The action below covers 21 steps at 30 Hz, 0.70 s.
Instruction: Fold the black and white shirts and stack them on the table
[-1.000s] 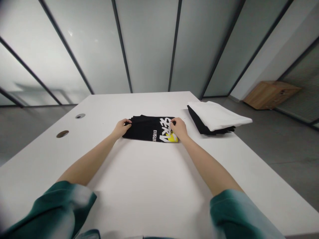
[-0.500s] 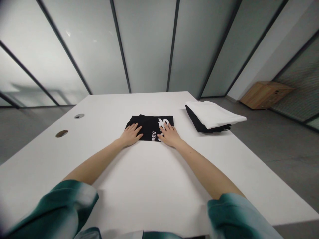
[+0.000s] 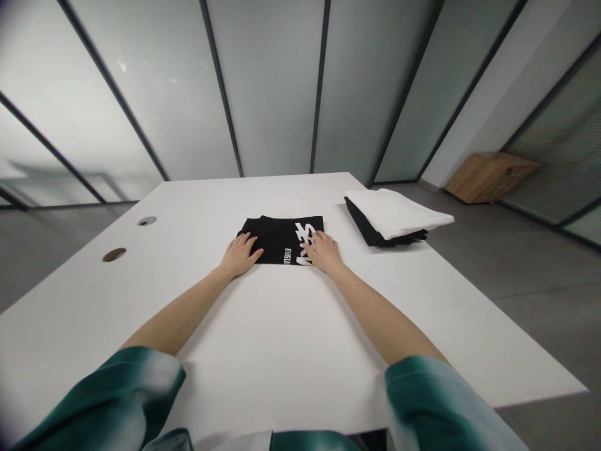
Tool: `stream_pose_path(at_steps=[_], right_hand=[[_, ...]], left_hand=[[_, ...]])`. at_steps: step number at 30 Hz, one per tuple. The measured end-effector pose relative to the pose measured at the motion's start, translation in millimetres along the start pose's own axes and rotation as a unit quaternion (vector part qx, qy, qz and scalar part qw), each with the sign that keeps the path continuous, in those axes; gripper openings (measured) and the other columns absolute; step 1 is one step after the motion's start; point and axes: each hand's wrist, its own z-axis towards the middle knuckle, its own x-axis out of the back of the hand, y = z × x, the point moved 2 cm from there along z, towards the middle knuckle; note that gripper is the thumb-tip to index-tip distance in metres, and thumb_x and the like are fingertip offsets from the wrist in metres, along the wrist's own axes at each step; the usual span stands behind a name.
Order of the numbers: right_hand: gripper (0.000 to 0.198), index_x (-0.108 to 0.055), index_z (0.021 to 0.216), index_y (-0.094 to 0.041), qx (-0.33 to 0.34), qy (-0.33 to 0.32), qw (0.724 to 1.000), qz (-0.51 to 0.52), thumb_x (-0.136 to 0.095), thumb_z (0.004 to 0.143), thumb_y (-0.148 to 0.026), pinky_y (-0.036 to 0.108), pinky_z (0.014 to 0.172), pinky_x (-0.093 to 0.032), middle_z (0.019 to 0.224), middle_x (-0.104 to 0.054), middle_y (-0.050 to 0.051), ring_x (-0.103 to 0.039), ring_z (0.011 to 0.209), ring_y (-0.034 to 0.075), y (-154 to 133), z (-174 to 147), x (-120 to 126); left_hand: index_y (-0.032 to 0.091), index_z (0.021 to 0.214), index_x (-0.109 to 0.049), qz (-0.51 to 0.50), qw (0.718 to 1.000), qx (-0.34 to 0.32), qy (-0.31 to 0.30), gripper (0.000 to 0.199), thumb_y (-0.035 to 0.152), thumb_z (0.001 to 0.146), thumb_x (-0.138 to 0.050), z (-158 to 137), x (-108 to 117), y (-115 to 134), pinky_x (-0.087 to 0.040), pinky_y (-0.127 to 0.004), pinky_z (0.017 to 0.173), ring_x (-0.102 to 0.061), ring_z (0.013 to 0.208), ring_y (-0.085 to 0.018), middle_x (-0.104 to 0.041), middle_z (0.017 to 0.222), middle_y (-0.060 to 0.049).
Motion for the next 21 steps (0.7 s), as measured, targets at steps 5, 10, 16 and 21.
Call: stream_pose_path(at_steps=[5,10,16,21], right_hand=[[0.055,-0.056,0.137,-0.012,-0.108,0.004,0.994,-0.023,-0.05,0.094,-0.045,0.05,0.102,-0.04,0.135,-0.058,0.023,-0.053,0.124,0.038,6,-1,13],[0.052,-0.057,0.137,-0.013,-0.117,0.003,0.993,-0.026,-0.053,0.091,-0.039,0.048,0.098,-0.043,0.129,-0.062,0.021,-0.056,0.119,0.037,5,0,12],[0.04,-0.066,0.128,-0.014,-0.053,-0.017,0.998,0.008,-0.048,0.093,-0.022,0.039,0.099,-0.045,0.124,-0.065,0.018,-0.06,0.114,0.03,5,8,4],[0.04,-0.071,0.121,-0.015,0.036,-0.025,0.999,-0.026,-0.046,0.09,-0.011,0.034,0.098,-0.045,0.121,-0.065,0.015,-0.06,0.112,0.026,6,37,5]], left_hand=[[0.015,0.144,-0.047,-0.025,0.993,0.082,0.075,0.058,0.043,0.093,-0.049,5,7,-22,-0.038,-0.048,0.111,-0.048,0.133,-0.036,-0.052,0.145,-0.021],[0.018,0.137,-0.055,-0.039,0.996,0.074,0.038,0.051,0.029,0.087,-0.052,8,12,-27,-0.045,-0.042,0.103,-0.062,0.116,-0.031,-0.065,0.125,-0.016],[0.023,0.105,-0.07,-0.039,0.996,0.057,-0.064,0.032,0.025,0.075,-0.06,12,24,-26,-0.05,-0.038,0.09,-0.067,0.103,-0.031,-0.074,0.103,-0.01],[0.023,0.074,-0.069,-0.073,0.979,0.034,-0.188,0.011,0.03,0.067,-0.065,4,42,-20,-0.049,-0.031,0.07,-0.068,0.076,-0.025,-0.072,0.071,-0.004]])
